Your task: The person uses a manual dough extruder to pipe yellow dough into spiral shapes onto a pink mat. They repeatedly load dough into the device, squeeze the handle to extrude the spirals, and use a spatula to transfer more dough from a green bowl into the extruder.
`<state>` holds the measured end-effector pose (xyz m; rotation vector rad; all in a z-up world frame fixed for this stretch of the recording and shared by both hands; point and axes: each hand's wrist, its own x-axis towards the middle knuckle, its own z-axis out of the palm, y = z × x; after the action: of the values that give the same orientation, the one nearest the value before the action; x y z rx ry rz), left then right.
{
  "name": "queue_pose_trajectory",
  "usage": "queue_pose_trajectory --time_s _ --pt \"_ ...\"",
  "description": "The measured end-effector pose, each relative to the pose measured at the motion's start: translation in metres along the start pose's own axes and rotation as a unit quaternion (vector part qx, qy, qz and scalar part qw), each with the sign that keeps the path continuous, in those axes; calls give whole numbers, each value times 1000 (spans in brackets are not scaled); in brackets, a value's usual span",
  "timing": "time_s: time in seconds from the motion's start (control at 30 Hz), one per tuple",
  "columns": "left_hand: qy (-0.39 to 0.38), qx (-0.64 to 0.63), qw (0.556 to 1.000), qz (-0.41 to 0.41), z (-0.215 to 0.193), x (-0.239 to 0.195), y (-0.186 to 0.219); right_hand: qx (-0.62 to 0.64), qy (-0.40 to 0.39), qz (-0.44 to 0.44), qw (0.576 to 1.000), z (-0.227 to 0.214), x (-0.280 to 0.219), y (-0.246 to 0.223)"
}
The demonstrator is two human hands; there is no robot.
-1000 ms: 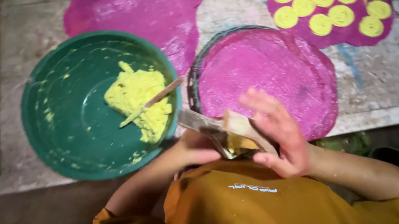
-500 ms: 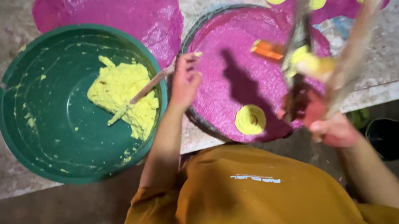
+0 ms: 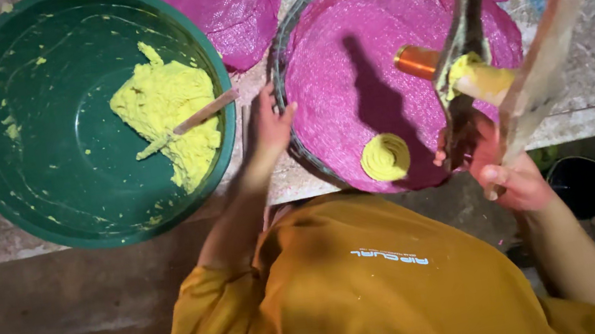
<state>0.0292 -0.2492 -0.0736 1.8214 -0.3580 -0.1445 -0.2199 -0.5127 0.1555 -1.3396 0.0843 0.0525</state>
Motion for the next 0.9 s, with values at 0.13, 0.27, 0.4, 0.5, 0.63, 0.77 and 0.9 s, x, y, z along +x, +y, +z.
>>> queue_pose_trajectory --time_s 0.13,0.27,0.4,0.5,0.63,0.77,0.9 --pt "-11 46 998 -47 -9 -59 33 -30 -28 21 999 -4 6 3" --pt "71 134 987 43 -20 -69 82 23 -41 137 989 -11 9 14" --pt "-96 -395 913 -44 -14 -28 134 14 -135 213 968 -18 13 16" --pt "-315 -762 561 -79 -17 6 158 51 -187 316 929 -19 5 9" --pt "-395 -720 568 53 4 19 179 41 -178 353 918 -31 -5 -15" --pt "-374 -734 564 54 34 24 176 -41 -147 381 912 -54 -7 -31" --pt "-345 -765 542 46 51 37 164 -132 -135 365 912 -65 1 -25"
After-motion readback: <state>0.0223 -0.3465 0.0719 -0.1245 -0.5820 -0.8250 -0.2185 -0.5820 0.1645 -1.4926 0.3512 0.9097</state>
